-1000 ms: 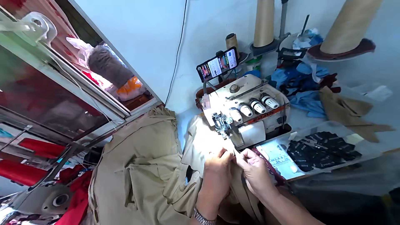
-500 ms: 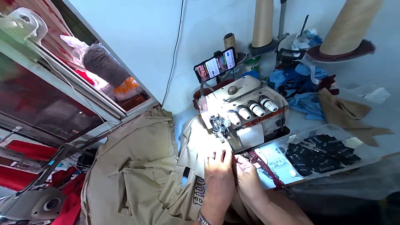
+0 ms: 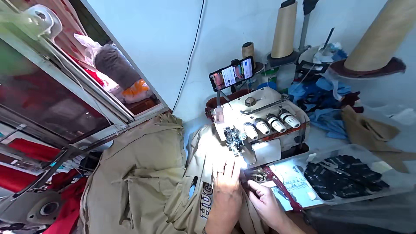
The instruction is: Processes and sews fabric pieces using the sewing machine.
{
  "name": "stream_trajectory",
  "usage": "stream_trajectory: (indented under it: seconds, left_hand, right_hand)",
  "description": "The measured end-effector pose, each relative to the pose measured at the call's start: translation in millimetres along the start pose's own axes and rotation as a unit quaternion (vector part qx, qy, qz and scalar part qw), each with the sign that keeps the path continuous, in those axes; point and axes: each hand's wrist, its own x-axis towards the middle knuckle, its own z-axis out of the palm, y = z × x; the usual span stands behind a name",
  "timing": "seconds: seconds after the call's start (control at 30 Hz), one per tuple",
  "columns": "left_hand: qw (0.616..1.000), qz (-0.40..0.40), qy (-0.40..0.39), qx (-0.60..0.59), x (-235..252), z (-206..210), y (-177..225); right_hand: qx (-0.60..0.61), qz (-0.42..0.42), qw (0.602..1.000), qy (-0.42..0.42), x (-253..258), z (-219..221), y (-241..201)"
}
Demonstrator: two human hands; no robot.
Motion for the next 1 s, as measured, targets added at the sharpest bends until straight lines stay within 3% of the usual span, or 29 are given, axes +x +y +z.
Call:
stream_trajectory:
  seconds: [0.2,0.3,0.37,0.57,0.7,0.83,1.0]
  left_hand:
    - [0.993,-0.053,-0.029,-0.106,11.2,-10.7,-10.0]
    - [0.969,-0.149,-0.146,-0.13,32.9,-21.3,-19.4]
    - [0.953,-0.19,-0.175,-0.157,46.8,-20.6,-26.6]
    - [0.935,-0.273,-0.066,-0.216,39.3,-19.0,-36.9]
    - [0.938,-0.283,-0.018,-0.202,14.9,-22.6,-38.9]
    - [0.92,-0.273,0.081,-0.27,-20.0,-17.3,-40.8]
    - [0.906,-0.248,0.13,-0.316,-58.5,-23.4,-16.0]
  right_hand:
    - [0.0,-0.014,1.0,-0.012,-0.1,1.0,-1.3]
    - [0.008,-0.023,1.0,-0.015,-0.6,0.8,-3.3]
    - [0.003,-0.027,1.0,-0.013,-1.0,0.7,-4.5]
    - [0.007,-0.021,0.999,-0.027,-1.0,-0.3,-4.2]
    - [0.03,0.001,0.999,-0.035,-2.2,1.0,-5.7]
    - [0.053,0.031,0.997,-0.048,-3.8,1.0,-7.8]
    - [0.051,0.033,0.998,-0.02,-3.8,5.3,-11.5]
